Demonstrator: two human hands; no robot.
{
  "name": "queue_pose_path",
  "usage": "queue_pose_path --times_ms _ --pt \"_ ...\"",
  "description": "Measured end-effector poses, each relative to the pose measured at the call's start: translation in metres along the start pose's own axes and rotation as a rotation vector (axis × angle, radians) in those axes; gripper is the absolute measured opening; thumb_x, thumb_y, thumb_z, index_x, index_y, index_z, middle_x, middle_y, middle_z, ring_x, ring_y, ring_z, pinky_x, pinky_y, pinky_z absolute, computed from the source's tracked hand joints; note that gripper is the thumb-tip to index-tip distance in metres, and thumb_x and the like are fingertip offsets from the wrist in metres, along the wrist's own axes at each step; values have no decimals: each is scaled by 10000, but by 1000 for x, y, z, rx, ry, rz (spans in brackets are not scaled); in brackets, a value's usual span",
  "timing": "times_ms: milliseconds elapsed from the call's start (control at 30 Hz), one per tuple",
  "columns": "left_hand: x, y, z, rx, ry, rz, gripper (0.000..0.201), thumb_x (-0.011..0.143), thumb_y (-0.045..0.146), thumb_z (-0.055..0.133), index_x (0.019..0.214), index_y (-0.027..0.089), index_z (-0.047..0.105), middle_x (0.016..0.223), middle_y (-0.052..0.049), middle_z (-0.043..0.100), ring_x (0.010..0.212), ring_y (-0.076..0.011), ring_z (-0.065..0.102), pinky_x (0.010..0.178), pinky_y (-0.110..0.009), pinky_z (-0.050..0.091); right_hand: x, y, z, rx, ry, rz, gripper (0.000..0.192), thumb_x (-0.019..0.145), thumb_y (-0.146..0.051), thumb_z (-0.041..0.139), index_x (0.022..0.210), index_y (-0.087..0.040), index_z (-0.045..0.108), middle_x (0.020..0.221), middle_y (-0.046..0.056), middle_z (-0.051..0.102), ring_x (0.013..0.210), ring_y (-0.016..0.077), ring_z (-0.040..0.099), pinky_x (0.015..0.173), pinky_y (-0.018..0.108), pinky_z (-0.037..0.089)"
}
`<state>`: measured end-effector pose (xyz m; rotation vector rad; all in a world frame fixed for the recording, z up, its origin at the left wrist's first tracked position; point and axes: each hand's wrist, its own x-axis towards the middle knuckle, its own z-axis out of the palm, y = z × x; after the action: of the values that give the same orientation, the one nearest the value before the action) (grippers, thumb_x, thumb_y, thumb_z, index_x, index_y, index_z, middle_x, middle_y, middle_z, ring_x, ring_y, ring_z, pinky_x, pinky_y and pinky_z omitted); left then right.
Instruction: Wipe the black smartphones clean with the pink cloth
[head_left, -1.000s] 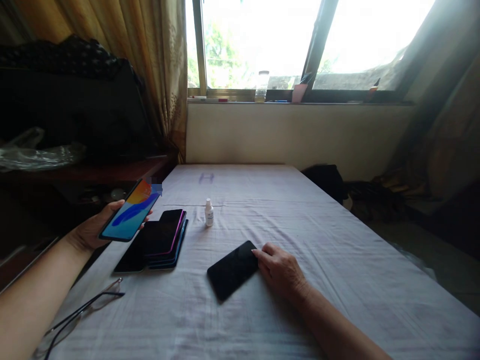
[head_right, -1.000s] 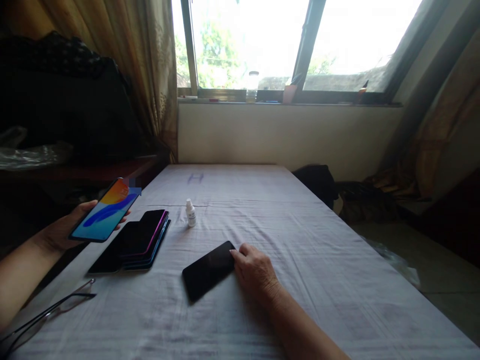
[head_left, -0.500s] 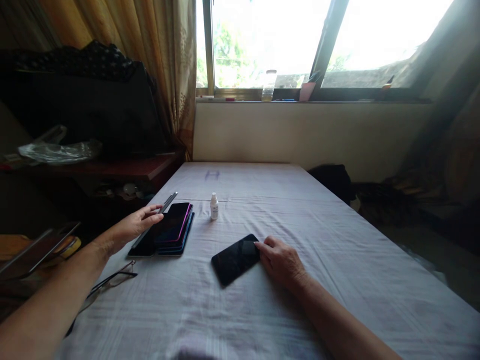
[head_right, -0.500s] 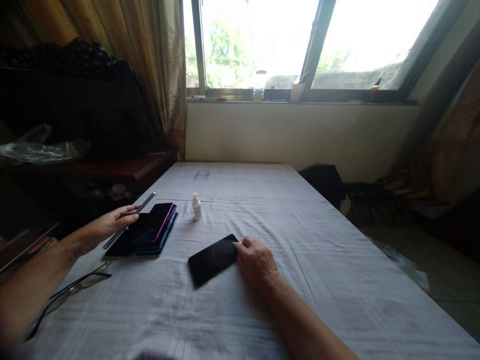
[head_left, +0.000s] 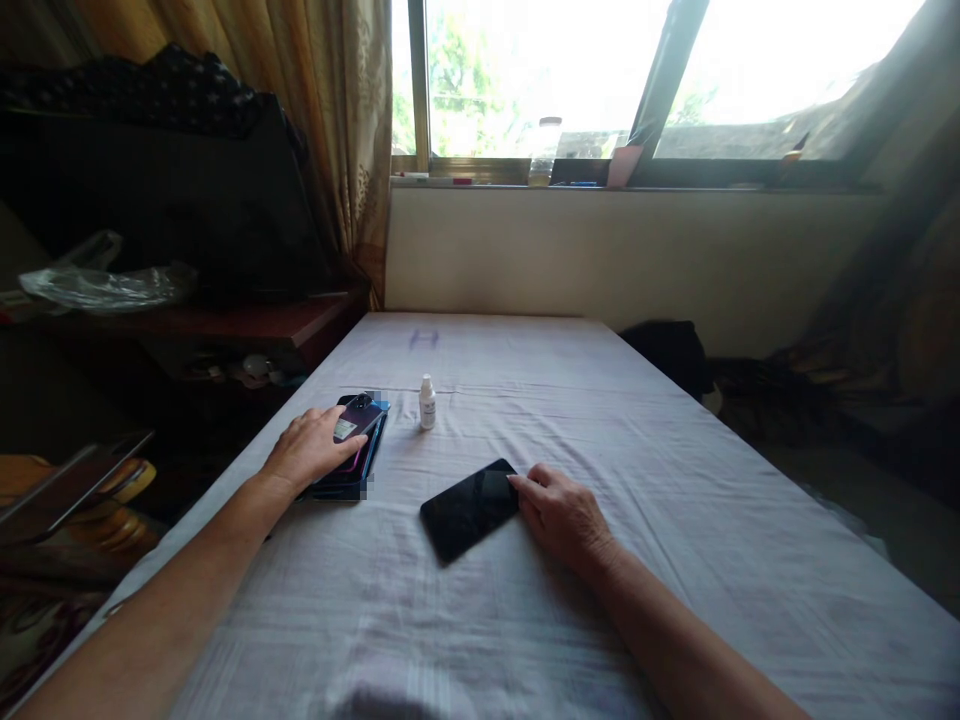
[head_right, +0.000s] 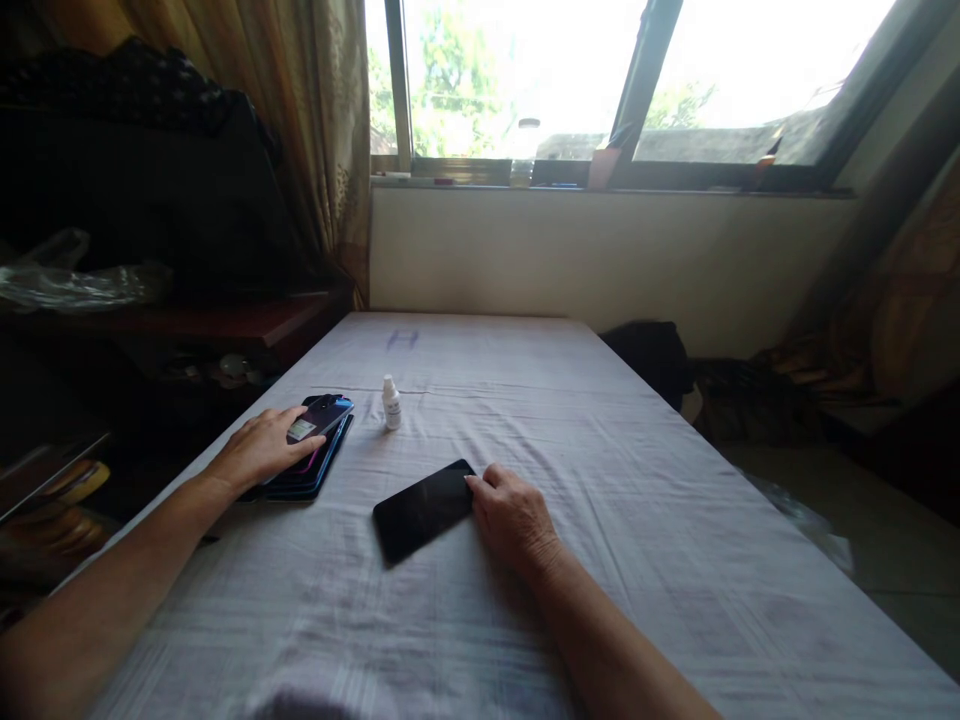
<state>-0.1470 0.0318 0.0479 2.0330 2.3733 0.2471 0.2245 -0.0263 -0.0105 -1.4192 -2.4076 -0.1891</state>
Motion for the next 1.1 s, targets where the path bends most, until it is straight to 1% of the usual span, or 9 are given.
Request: queue_pose_path --times_ms 200,300,367,467,567,633,800,933,1100 --pt "1 -5 4 30 29 62 683 816 620 546 1330 171 575 1318 -158 619 1235 -361 543 1037 -411 392 0 -1 -2 12 -37 18 288 934 -182 497 1099 -243 725 960 54 685 784 153 625 684 230 429" --pt "-5 -2 1 15 71 100 678 817 603 549 1320 149 578 1358 -192 583 1251 -408 522 1042 -489 388 0 -2 -3 16 -43 34 293 924 -172 502 1101 -241 725 962 54 685 794 158 628 680 234 427" --pt "-18 7 1 -3 119 156 685 830 576 544 1347 126 552 1438 -225 500 1310 -452 452 1069 -569 338 0 -2 -3 16 -37 38 295 925 -168 502 1105 -239 724 965 57 686 794 158 627 675 235 424" --pt "-50 32 13 -72 122 377 643 851 561 551 1360 169 549 1481 -166 482 1391 -365 394 1163 -491 259 0 -2 -1 12 -14 38 282 933 -176 502 1086 -242 729 946 55 684 774 154 617 662 237 414" --pt "-83 60 38 -196 50 646 727 800 615 632 1402 226 509 1401 -127 578 1308 -323 514 1113 -444 383 -1 -1 0 13 13 37 266 929 -178 516 1075 -239 731 925 50 676 760 154 608 650 241 405" --pt "-96 71 55 -244 31 725 827 731 619 711 1428 237 480 1381 -140 592 1270 -336 549 1071 -450 440 -2 -3 -1 16 26 32 263 927 -179 520 1075 -240 728 931 49 676 764 155 606 654 240 406" --pt "-103 74 78 -335 45 782 866 775 534 702 1510 237 353 1400 -158 565 1298 -364 518 1093 -514 414 -4 -10 -3 49 48 -23 242 935 -194 520 1064 -217 724 889 58 668 755 163 603 668 248 411" --pt "-101 68 79 -382 70 824 895 811 460 691 1552 258 232 1422 -145 546 1311 -350 509 1106 -494 408 -4 -8 -5 65 27 -39 258 934 -187 511 1078 -233 721 882 53 668 751 159 601 672 246 417" --pt "-98 65 74 -390 29 858 919 825 453 674 1566 324 147 1432 -113 546 1308 -344 519 1104 -478 419 -7 -6 -7 51 56 -9 277 926 -178 493 1084 -210 719 877 56 669 753 166 607 672 261 433"
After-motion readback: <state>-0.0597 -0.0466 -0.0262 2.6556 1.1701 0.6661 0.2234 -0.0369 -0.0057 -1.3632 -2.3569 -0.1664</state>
